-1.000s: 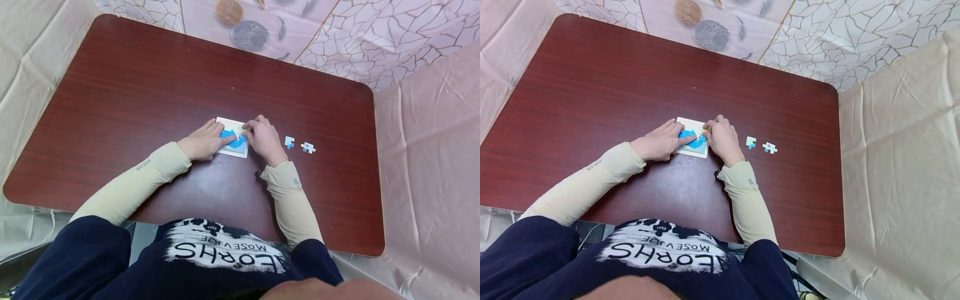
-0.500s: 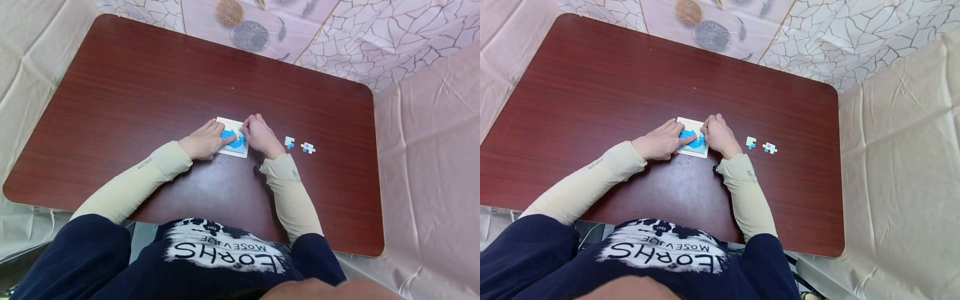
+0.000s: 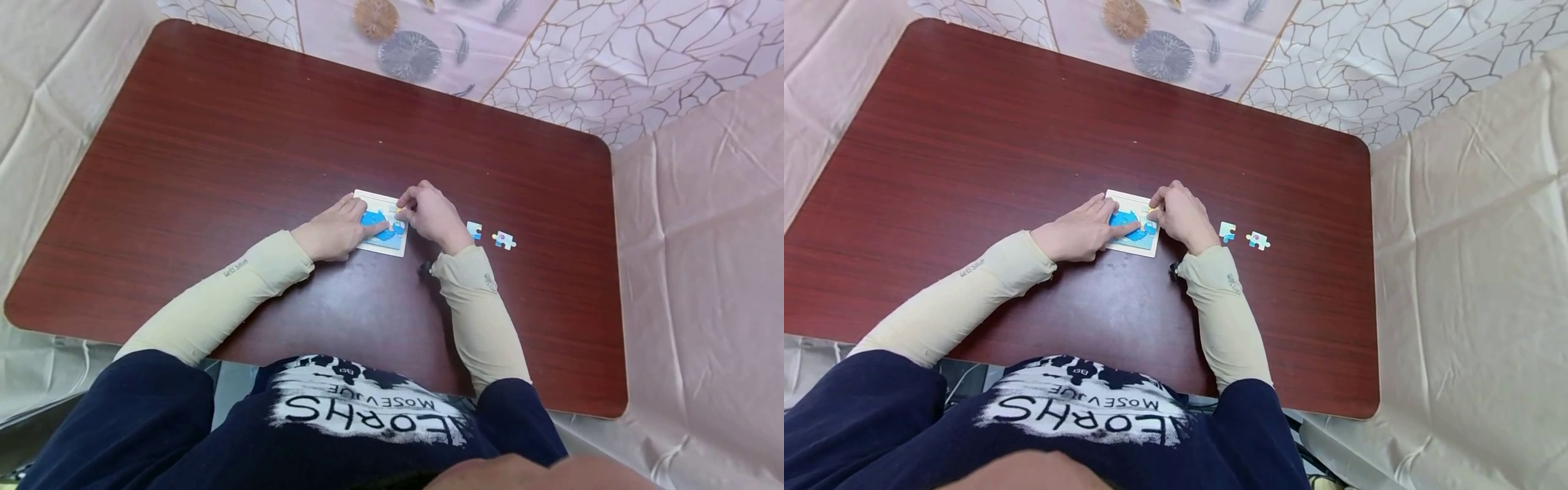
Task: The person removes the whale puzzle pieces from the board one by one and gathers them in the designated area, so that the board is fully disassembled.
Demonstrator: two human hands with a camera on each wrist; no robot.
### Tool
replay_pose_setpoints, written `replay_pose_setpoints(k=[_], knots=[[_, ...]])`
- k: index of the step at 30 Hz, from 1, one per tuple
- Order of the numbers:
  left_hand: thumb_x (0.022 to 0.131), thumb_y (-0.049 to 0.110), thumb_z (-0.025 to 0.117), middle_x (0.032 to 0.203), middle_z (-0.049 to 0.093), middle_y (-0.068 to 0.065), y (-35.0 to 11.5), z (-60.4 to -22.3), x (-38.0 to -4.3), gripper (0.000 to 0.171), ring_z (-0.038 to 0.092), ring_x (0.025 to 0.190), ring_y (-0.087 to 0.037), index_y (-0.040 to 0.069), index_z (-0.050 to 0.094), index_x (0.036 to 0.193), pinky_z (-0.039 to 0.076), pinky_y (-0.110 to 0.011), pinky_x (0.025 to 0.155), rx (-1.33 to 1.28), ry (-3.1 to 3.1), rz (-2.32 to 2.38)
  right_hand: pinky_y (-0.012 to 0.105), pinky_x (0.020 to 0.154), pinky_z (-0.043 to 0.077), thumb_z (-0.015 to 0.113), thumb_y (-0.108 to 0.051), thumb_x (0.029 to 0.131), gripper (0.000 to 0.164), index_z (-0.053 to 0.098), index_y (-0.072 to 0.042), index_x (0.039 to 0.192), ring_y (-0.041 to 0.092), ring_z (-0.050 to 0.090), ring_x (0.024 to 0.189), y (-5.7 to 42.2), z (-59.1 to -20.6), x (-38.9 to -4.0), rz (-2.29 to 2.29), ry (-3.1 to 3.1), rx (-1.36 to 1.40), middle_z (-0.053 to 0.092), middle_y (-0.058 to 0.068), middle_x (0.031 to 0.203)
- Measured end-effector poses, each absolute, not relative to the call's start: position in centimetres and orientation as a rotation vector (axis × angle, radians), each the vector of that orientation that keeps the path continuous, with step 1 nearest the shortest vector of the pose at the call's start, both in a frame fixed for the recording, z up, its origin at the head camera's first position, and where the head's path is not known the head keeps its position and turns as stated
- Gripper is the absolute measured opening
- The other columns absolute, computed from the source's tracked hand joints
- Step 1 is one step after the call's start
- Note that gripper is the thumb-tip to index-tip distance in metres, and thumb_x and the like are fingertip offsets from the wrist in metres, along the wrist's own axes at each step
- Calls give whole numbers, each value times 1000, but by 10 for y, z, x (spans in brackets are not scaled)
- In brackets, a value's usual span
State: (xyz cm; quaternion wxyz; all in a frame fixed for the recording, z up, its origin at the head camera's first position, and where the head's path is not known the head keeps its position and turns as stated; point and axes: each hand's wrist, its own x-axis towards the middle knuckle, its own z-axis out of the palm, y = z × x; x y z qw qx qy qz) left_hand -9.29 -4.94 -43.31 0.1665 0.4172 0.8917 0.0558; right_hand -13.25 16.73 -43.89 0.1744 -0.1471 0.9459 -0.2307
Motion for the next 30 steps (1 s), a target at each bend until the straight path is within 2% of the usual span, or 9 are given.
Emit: replay_pose_setpoints(k=[9,17,21,26,30], knots=[[86,3,58,112,46,-20,-51,-434,-93,67,41,116,-37,18,42,149,16,-49,117,1210,2561,170,36,77,47,69,-19,91,12,68,-9,97,21,54,87,168,-442,-136,-685,2664,-407,53,5,95],[85,4,58,109,46,-19,-51,-436,-96,67,43,112,-37,15,41,149,17,-49,116,1217,2561,178,36,77,48,71,-25,90,21,67,-7,100,20,54,88,168,-440,-135,-636,2658,-442,53,5,97],[85,2,58,107,46,-18,-52,-436,-96,67,44,111,-37,17,42,149,18,-49,116,1229,2567,194,35,76,47,66,-23,93,17,67,-6,98,20,53,87,167,-441,-139,-630,2641,-450,53,7,95],[85,2,57,107,46,-19,-51,-434,-95,66,44,110,-37,17,44,148,19,-49,115,1239,2566,203,35,75,44,58,-25,98,23,67,-3,97,22,50,84,165,-442,-142,-655,2615,-449,52,9,92],[86,2,56,106,46,-19,-51,-435,-94,65,43,110,-37,17,44,148,21,-49,115,1242,2567,198,35,77,45,59,-19,97,18,68,-3,97,23,51,87,165,-440,-143,-652,2611,-467,53,9,93]])
